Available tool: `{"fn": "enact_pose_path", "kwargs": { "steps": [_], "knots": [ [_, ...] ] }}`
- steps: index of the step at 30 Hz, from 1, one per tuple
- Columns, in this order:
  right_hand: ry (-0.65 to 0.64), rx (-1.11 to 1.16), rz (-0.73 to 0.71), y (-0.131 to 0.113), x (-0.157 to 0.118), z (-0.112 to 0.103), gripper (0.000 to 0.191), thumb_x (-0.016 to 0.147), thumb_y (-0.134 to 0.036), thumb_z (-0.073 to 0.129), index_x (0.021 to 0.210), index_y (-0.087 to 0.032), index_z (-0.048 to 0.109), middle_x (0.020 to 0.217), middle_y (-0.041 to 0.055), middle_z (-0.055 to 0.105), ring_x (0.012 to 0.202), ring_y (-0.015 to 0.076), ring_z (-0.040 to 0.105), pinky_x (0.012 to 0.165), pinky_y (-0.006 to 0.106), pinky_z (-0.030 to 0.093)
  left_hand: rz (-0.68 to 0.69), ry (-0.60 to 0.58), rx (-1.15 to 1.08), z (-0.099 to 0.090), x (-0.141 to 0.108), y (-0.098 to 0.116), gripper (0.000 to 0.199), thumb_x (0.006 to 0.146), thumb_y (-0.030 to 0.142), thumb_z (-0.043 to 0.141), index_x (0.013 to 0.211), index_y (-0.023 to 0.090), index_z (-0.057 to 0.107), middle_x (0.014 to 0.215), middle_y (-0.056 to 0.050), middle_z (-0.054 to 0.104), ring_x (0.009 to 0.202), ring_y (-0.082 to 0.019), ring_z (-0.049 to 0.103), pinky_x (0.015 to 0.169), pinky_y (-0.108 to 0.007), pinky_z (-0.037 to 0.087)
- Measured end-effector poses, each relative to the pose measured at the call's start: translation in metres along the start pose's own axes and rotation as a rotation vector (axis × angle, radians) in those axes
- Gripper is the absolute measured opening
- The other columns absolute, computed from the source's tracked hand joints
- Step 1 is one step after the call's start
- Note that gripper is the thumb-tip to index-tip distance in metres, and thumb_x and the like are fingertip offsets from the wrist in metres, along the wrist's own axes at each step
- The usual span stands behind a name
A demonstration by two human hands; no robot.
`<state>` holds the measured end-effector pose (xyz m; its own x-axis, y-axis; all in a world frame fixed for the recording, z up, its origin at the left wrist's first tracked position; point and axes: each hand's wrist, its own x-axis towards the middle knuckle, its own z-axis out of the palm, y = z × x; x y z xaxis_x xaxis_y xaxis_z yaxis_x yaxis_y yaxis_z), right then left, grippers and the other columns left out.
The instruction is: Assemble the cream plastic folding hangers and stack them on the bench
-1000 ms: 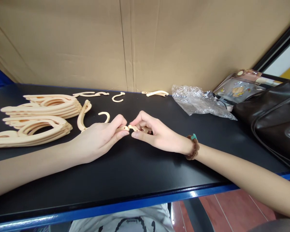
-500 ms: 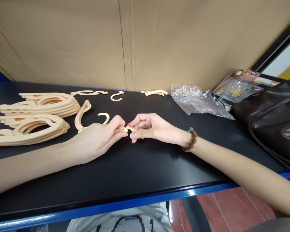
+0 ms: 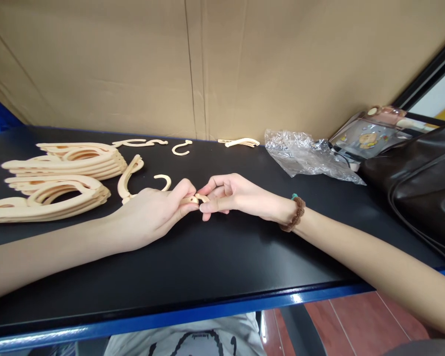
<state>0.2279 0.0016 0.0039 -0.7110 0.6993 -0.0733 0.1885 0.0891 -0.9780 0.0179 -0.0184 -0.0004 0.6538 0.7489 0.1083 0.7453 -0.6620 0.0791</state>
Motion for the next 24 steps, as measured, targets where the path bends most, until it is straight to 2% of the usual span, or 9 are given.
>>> {"fn": "enact_pose_path", "kwargs": {
  "steps": [9, 16, 24],
  "knots": [
    [0.034, 0.036, -0.010, 0.0008, -0.0003, 0.0004, 0.021, 0.084, -0.033, 0.065, 0.096, -0.017, 0.057, 0.070, -0.0029, 0.062, 0.064, 0.0075, 0.050, 0.055, 0.021, 0.030, 0.008, 0.049, -0.076, 0.0005, 0.0025, -0.0042, 0.026, 0.098, 0.040, 0.020, 0.092, 0.021, 0.037, 0.065, 0.000, 0.062, 0.055, -0.021, 0.061, 0.048, -0.026, 0.037],
    [0.007, -0.032, -0.020, -0.0014, -0.0023, 0.0016, 0.021, 0.084, -0.030, 0.065, 0.097, -0.016, 0.055, 0.070, -0.0018, 0.066, 0.059, 0.0067, 0.049, 0.056, 0.021, 0.032, -0.007, 0.040, -0.076, 0.0009, 0.0004, -0.0023, 0.024, 0.099, 0.041, 0.023, 0.092, 0.022, 0.036, 0.059, 0.003, 0.059, 0.051, -0.021, 0.059, 0.046, -0.025, 0.033],
    [0.042, -0.109, -0.038, 0.0032, -0.0010, 0.0037, 0.025, 0.081, -0.029, 0.069, 0.095, -0.017, 0.052, 0.071, -0.0002, 0.069, 0.065, 0.0106, 0.059, 0.057, 0.022, 0.037, -0.019, 0.024, -0.051, 0.0035, 0.0014, -0.0030, 0.024, 0.099, 0.041, 0.026, 0.091, 0.022, 0.038, 0.063, 0.001, 0.061, 0.056, -0.022, 0.061, 0.047, -0.025, 0.032]
  ]
}}
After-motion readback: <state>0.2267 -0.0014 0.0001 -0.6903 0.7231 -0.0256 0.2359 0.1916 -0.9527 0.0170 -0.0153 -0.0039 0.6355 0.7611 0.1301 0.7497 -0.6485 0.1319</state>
